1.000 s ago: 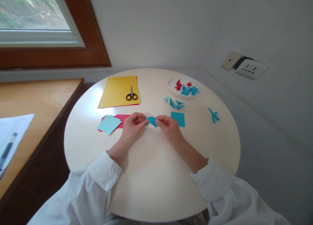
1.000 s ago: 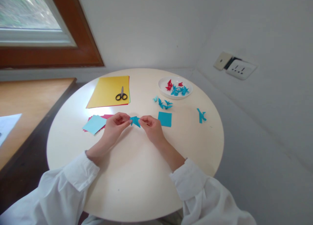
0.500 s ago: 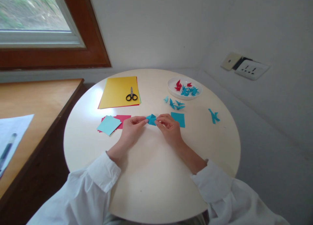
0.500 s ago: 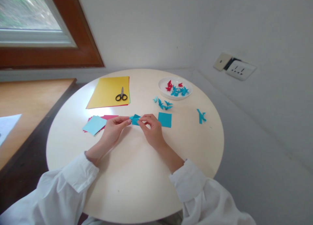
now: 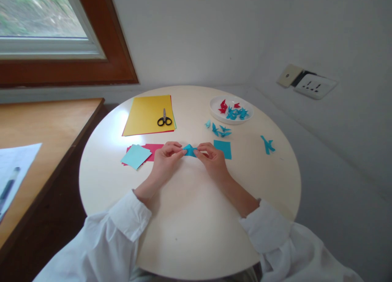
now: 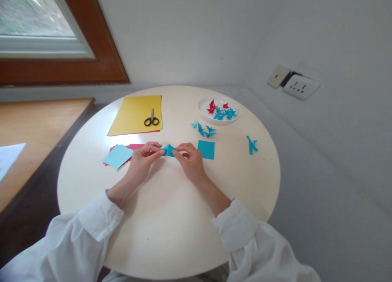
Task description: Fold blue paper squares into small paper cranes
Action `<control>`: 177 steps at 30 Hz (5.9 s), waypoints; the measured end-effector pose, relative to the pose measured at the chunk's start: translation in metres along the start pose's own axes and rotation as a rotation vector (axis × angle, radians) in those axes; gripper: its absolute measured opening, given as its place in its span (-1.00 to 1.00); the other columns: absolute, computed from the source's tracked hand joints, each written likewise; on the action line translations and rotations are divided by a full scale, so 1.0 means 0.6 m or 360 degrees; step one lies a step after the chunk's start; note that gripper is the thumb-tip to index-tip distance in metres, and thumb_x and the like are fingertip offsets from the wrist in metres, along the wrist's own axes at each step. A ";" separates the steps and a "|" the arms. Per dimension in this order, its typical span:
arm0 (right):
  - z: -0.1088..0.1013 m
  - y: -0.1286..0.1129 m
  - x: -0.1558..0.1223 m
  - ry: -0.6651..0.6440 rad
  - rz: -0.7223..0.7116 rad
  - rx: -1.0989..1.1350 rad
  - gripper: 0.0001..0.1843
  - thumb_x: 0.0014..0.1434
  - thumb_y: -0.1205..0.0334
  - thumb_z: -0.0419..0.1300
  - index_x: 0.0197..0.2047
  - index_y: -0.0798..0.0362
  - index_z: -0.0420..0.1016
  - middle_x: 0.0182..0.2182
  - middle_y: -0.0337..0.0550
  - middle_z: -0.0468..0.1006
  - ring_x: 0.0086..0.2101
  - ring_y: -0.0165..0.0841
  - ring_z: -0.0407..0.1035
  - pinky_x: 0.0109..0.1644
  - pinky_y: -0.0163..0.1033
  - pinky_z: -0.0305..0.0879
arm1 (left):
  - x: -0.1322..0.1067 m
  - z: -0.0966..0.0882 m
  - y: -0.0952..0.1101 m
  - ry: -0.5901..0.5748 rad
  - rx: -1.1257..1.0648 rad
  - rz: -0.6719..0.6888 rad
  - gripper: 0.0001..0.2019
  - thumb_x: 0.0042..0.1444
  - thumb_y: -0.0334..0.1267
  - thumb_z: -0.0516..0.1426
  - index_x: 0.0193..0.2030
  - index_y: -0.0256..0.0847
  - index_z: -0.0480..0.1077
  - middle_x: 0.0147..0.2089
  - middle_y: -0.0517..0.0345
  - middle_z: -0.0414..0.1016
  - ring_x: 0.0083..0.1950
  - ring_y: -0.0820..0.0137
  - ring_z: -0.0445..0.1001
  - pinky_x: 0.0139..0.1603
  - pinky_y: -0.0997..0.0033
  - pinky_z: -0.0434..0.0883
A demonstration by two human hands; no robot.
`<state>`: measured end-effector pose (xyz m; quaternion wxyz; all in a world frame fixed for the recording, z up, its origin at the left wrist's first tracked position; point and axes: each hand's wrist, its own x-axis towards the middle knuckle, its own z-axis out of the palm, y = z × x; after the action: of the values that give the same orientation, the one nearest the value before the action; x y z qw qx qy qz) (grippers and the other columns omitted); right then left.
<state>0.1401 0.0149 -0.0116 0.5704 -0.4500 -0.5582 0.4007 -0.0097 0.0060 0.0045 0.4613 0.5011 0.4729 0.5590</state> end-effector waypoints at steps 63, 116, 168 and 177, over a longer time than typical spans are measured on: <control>0.003 0.000 0.003 0.0069 0.0384 0.0204 -0.80 -0.19 0.13 0.29 -0.46 0.06 0.53 -0.46 -0.17 0.57 -0.41 -0.36 0.39 -0.25 -0.22 0.29 | 0.003 -0.002 -0.004 0.0093 0.0118 0.0143 -0.83 -0.17 -0.26 0.27 -0.44 -0.20 0.37 -0.42 0.19 0.44 -0.38 0.44 0.41 -0.34 0.42 0.33; -0.001 0.001 0.000 -0.0164 0.0083 -0.0210 -0.82 -0.08 0.14 0.22 -0.52 0.09 0.44 -0.55 -0.19 0.50 -0.51 -0.42 0.30 -0.45 -0.31 0.15 | -0.003 0.005 -0.004 -0.0351 0.0433 -0.0022 -0.78 -0.01 -0.16 0.13 -0.41 -0.29 0.46 -0.44 0.09 0.49 -0.40 0.40 0.38 -0.41 0.45 0.27; 0.007 -0.016 -0.012 -0.0194 0.0096 0.0021 -0.78 -0.15 0.17 0.31 -0.36 0.05 0.52 -0.39 -0.16 0.58 -0.38 -0.34 0.44 -0.27 -0.24 0.38 | 0.001 0.008 0.001 -0.0081 -0.0265 -0.0314 -0.79 -0.13 -0.21 0.24 -0.42 -0.24 0.32 -0.45 0.26 0.38 -0.39 0.52 0.42 -0.28 0.44 0.40; 0.006 -0.008 -0.008 -0.0137 0.0178 0.0087 -0.81 -0.16 0.18 0.32 -0.42 0.06 0.52 -0.45 -0.15 0.59 -0.41 -0.32 0.45 -0.26 -0.20 0.38 | 0.002 0.005 -0.010 -0.0119 -0.0124 -0.0215 -0.76 -0.14 -0.19 0.27 -0.37 -0.26 0.38 -0.40 0.18 0.45 -0.36 0.47 0.43 -0.30 0.47 0.35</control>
<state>0.1362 0.0089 -0.0083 0.5347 -0.4472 -0.5450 0.4660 -0.0063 0.0083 -0.0013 0.5345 0.4703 0.4658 0.5256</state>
